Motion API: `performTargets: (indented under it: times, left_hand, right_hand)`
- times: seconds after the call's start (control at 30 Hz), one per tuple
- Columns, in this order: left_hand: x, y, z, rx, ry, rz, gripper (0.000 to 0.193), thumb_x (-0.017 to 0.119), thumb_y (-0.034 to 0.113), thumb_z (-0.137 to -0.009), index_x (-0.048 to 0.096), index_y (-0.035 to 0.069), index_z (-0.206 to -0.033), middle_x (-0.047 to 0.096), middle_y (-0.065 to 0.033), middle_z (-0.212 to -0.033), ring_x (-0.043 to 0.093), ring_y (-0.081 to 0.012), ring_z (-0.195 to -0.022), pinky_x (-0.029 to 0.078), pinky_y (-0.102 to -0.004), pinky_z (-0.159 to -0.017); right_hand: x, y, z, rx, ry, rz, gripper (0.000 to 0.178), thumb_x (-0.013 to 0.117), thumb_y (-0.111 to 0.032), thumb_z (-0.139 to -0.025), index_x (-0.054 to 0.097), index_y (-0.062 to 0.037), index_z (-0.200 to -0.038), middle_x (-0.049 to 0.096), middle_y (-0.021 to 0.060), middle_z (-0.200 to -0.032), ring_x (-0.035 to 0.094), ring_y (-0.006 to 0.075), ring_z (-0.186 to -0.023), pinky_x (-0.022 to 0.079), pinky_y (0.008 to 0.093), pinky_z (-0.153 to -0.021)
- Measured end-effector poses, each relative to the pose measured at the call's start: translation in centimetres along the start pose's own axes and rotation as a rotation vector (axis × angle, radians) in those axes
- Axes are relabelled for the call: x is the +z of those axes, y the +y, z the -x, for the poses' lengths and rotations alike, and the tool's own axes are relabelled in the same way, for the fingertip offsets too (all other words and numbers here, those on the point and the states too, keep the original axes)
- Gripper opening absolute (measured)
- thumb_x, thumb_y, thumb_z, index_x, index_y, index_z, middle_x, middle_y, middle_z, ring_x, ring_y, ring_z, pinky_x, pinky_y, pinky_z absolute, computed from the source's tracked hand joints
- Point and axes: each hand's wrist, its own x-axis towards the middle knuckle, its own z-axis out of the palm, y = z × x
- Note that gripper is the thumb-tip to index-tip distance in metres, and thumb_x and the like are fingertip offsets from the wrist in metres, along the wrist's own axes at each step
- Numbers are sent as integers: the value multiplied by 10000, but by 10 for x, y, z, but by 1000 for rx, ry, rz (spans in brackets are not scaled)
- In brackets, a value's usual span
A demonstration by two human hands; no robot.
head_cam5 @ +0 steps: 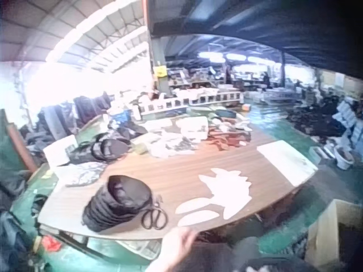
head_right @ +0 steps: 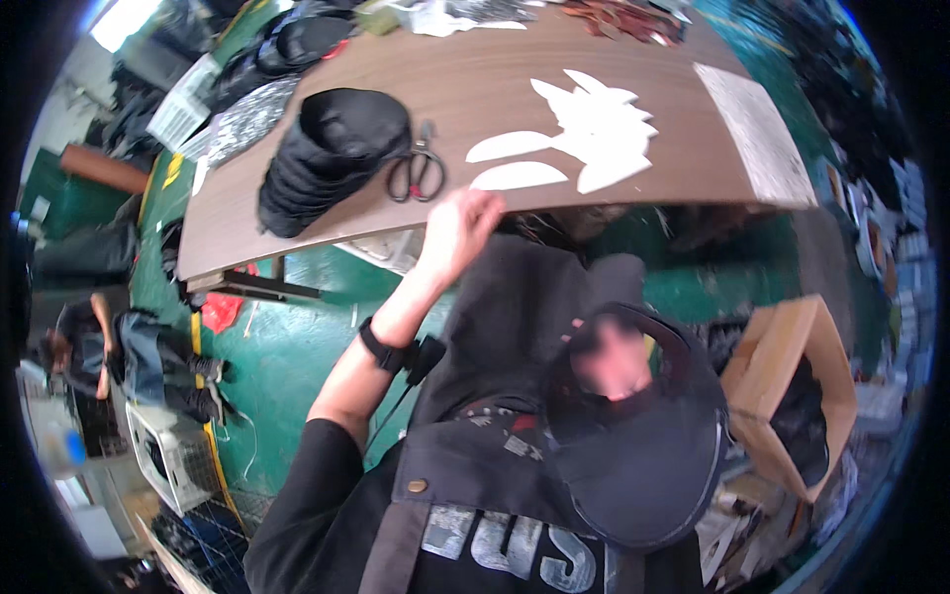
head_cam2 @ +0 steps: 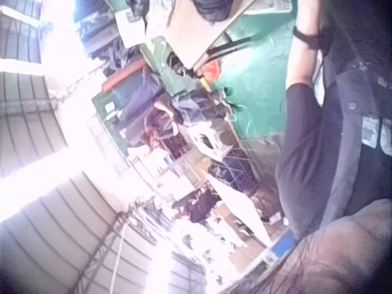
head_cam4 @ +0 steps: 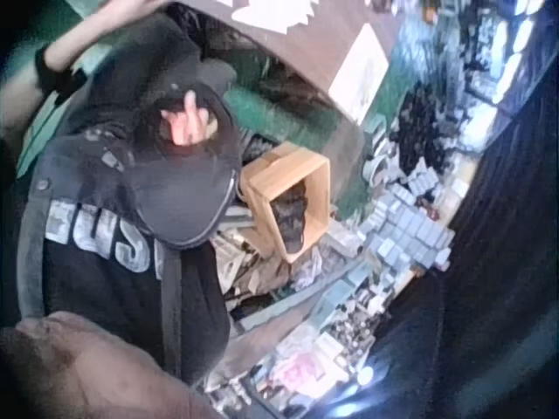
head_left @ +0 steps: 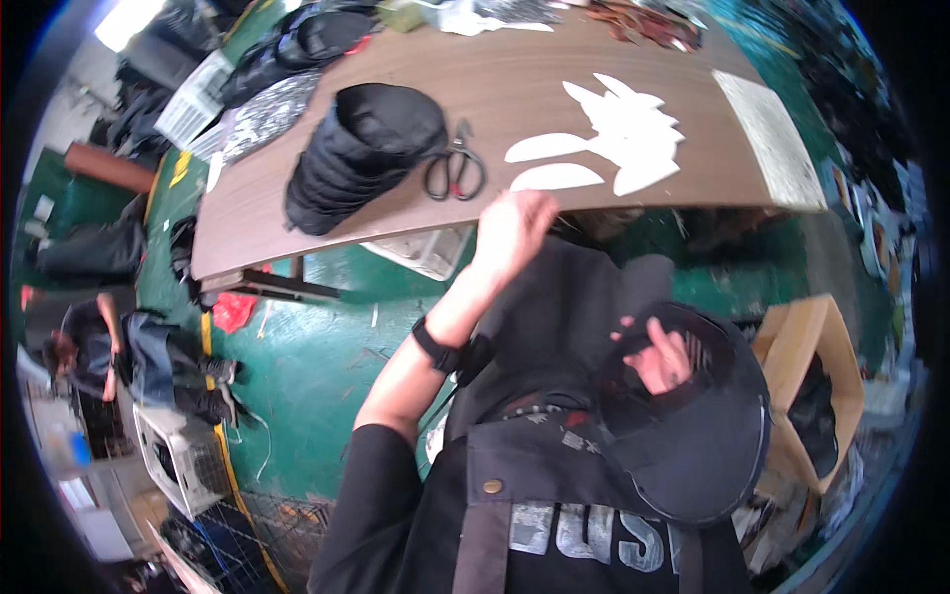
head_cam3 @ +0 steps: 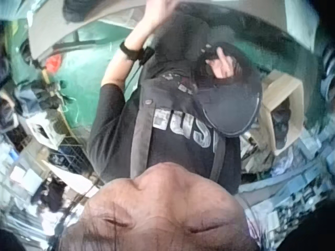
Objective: Assembling and trimming shoe components by hand using scissors in a factory setting.
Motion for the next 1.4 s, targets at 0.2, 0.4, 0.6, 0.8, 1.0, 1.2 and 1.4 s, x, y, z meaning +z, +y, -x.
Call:
performTargets:
  times: [0.2, 0.4, 0.6, 0.8, 1.0, 1.2, 1.4]
  left_hand:
    - [-1, -144, -23, -498, 26, -674, 182, 611, 184, -774, 651, 36, -873, 646, -167, -837, 640, -274, -821, 516, -401, -715]
    - [-1, -121, -11, -602, 74, -649, 190, 587, 179, -771, 643, 72, -918, 653, -117, -821, 657, -239, -788, 511, -392, -677]
    - [-17, -93, 74, -528, -23, -241, 250, 585, 174, -731, 569, 3, -911, 641, -185, -855, 633, -382, -803, 508, -475, -697]
    - [-45, 2, 122, -336, -306, 112, 360, 643, 102, -723, 577, 48, -1073, 635, -173, -877, 646, -331, -808, 508, -400, -733]
    - [-58, 50, 109, 43, -474, -141, 601, 705, 68, -627, 509, 14, -1193, 590, -154, -1131, 608, -315, -1007, 504, -384, -850]
    - [-60, 61, 104, 152, -523, -204, 645, 732, 85, -606, 495, -13, -1198, 573, -162, -1137, 613, -302, -965, 508, -373, -821]
    - [-52, 65, 104, 88, -532, -186, 637, 725, 64, -586, 506, 0, -1182, 584, -167, -1120, 611, -319, -985, 505, -377, -838]
  right_hand:
    - [-76, 8, -20, 33, -201, 22, 548, 427, -543, -950, 414, -174, -1354, 483, -3, -1295, 459, 209, -1172, 376, 367, -932]
    - [-78, 5, -43, -39, -68, -11, 590, 410, -563, -944, 418, -133, -1349, 493, 8, -1279, 466, 191, -1161, 402, 353, -917]
    - [-34, -29, -38, 300, 189, -16, 707, 452, -624, -896, 518, -21, -1259, 619, 133, -1133, 587, 233, -1031, 481, 358, -817]
    - [32, -24, -20, -385, 517, -74, 279, 627, -204, -916, 564, -77, -676, 448, -4, -634, 557, 149, -483, 604, 417, -582]
    - [1, -10, -11, -431, 375, -64, 137, 582, -191, -943, 670, -86, -952, 620, 14, -1009, 652, 137, -752, 602, 376, -597]
    - [18, -15, -7, -403, 395, -58, 117, 602, -192, -931, 654, -108, -993, 661, 31, -981, 668, 164, -720, 596, 355, -574]
    - [36, -16, -7, -339, 434, -114, 108, 618, -192, -921, 657, -102, -875, 663, 38, -896, 663, 170, -690, 593, 357, -556]
